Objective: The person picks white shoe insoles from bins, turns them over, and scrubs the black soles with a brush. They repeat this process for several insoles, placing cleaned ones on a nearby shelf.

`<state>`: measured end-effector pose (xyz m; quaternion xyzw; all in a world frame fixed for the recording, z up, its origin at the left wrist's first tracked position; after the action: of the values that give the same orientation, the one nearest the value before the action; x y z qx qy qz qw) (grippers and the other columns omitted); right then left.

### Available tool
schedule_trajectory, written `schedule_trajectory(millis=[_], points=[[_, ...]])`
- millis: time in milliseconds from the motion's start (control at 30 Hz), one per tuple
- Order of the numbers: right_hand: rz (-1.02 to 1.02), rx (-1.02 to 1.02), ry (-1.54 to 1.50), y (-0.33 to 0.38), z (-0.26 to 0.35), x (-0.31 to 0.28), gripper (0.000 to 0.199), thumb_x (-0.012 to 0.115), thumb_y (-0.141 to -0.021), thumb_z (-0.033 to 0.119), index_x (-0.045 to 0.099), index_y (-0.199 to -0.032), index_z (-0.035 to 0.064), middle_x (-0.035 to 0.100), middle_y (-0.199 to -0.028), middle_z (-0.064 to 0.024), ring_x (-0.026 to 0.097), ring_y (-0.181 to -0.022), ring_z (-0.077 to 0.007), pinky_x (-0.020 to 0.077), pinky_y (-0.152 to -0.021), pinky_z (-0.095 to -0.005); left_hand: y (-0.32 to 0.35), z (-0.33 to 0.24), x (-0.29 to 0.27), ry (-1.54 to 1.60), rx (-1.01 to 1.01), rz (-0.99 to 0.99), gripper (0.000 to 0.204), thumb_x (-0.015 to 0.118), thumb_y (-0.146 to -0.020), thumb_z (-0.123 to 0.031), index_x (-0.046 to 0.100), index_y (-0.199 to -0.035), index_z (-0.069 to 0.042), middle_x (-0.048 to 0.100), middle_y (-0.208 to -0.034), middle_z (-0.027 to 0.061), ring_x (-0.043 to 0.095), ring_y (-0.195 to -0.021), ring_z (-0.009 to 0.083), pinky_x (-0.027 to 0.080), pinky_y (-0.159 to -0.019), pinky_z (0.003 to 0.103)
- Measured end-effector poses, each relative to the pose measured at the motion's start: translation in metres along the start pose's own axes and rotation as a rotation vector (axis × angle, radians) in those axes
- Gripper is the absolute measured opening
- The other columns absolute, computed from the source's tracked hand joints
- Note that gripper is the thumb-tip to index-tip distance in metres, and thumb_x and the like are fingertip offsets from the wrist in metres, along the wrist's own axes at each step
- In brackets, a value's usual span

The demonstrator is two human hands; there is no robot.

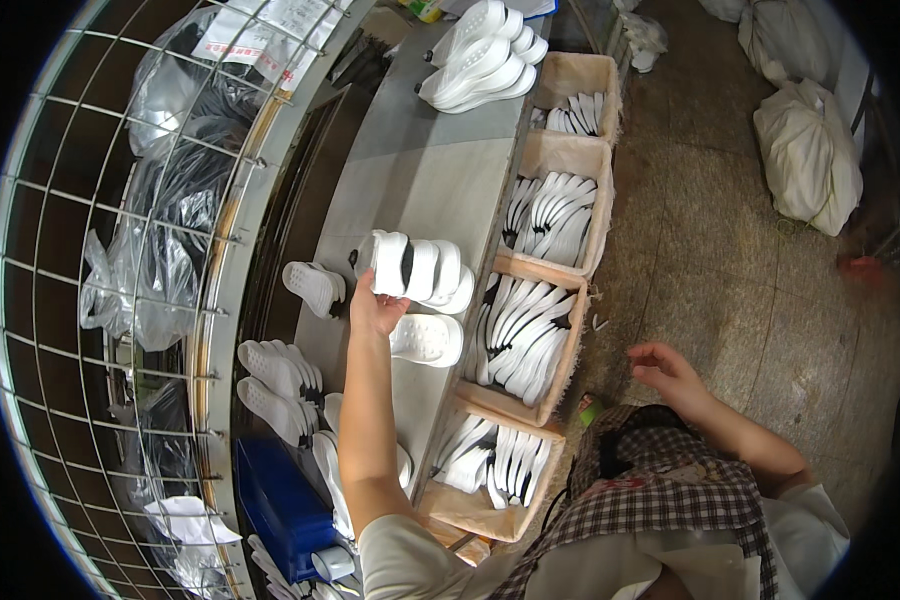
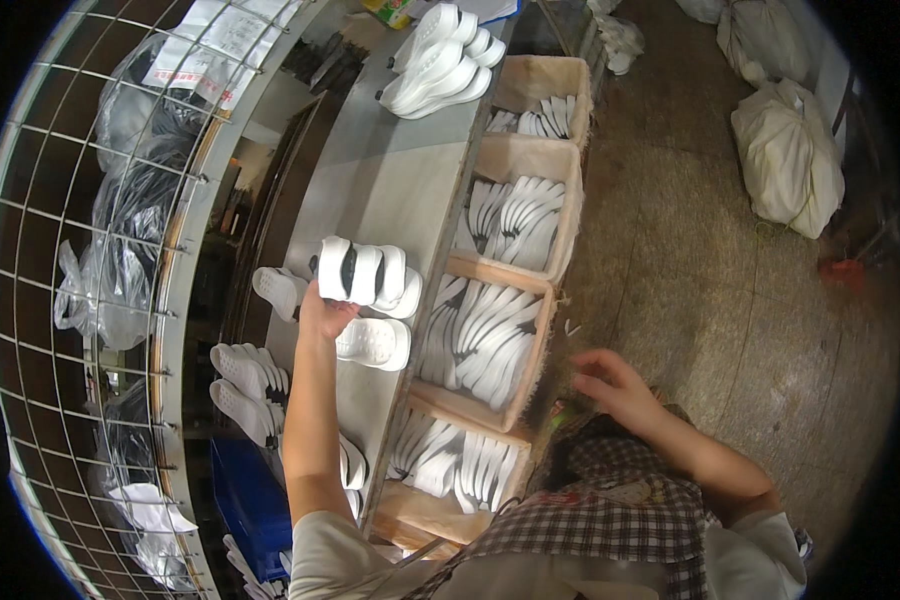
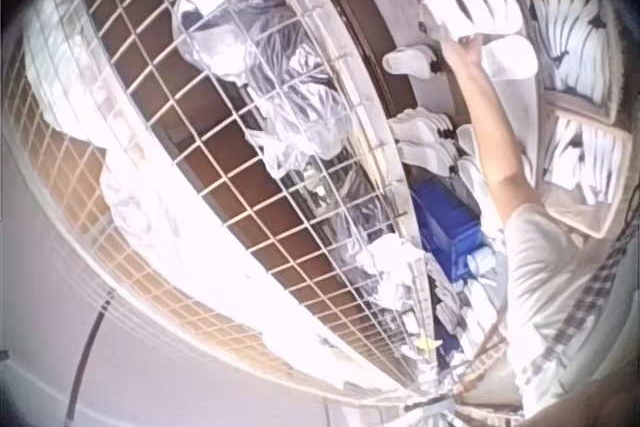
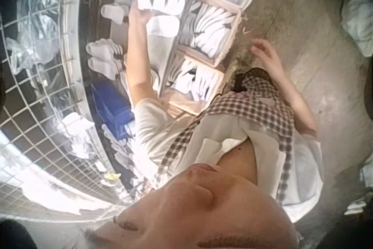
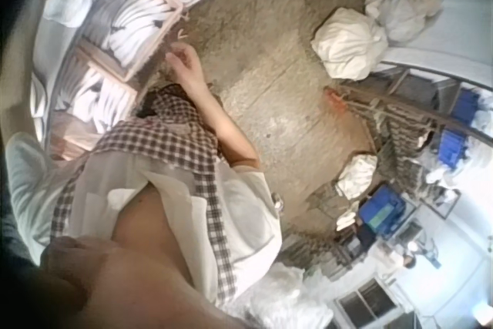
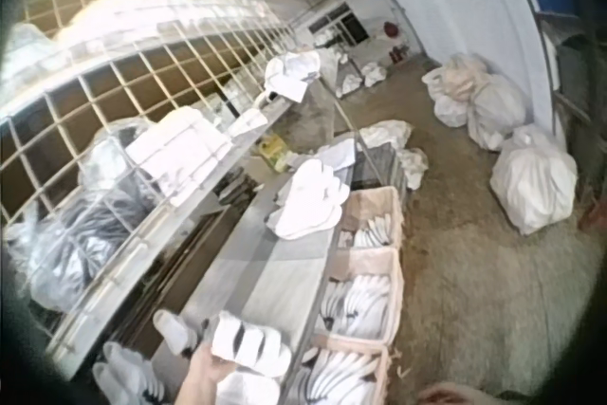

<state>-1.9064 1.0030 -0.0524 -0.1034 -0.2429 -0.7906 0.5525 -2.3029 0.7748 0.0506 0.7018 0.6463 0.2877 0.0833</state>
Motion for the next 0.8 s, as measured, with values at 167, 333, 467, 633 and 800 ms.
schedule_trajectory(millis=[167,333,467,633,800], points=[[-0.061,0.054,0.015,-0.009,-0.018,0.002,0.026,0.060,-0.089,0.014,0.054,-0.114,0.0052,0.057,-0.104,-0.0034,0.052,-0.097,-0.0120,0.0420,-0.085,-0.0266,-0.013,-0.009,-0.037,-0.105,0.025,-0.014,0.085,0.062,-0.083,-0.050,0.020,-0.142,-0.005,0.025,-0.135,0.0138,0.037,-0.116,0.0280,0.037,-0.095,0.047],[-0.078,0.111,0.035,-0.021,-0.044,0.013,0.024,0.059,-0.089,0.013,0.055,-0.111,0.0042,0.058,-0.102,-0.0035,0.053,-0.096,-0.0118,0.0422,-0.084,-0.0262,-0.049,-0.089,-0.158,-0.192,0.242,-0.322,0.085,0.063,-0.082,-0.047,0.018,-0.146,-0.013,0.021,-0.144,0.0146,0.045,-0.108,0.0302,0.043,-0.088,0.045],[-0.142,0.191,0.105,-0.028,-0.072,0.010,0.022,0.060,-0.088,0.012,0.056,-0.109,0.0036,0.059,-0.100,-0.0034,0.054,-0.093,-0.0115,0.0431,-0.081,-0.0254,-0.084,-0.119,-0.249,-0.235,0.197,-0.566,0.080,0.064,-0.082,-0.042,0.022,-0.145,-0.015,0.020,-0.145,0.0142,0.045,-0.109,0.0356,0.045,-0.086,0.046],[-0.232,0.151,0.147,-0.027,-0.087,0.018,0.021,0.062,-0.087,0.013,0.058,-0.105,0.0031,0.059,-0.096,-0.0033,0.055,-0.088,-0.0113,0.0445,-0.078,-0.0253,-0.169,-0.096,-0.277,0.049,0.124,-0.446,0.065,0.061,-0.084,-0.030,0.034,-0.138,-0.007,0.037,-0.132,0.0224,0.047,-0.112,0.0381,0.049,-0.083,0.046],[-0.241,0.180,0.220,-0.028,-0.090,0.030,0.024,0.063,-0.087,0.017,0.060,-0.105,0.0022,0.060,-0.094,-0.0043,0.055,-0.084,-0.0128,0.0457,-0.075,-0.0265,-0.198,-0.111,-0.270,0.101,0.119,-0.293,0.024,0.045,-0.090,-0.009,0.050,-0.110,0.005,0.056,-0.097,0.0167,0.060,-0.085,0.0286,0.057,-0.070,0.037]])
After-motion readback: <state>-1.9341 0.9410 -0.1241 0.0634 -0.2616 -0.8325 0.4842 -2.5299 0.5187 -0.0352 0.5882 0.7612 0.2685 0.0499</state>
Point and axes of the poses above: each hand's wrist, its own y-axis away from the middle knuckle, its own x-axis out of the palm, z = x × y, the point moved 10 cm from there along -y, towards the middle knuckle
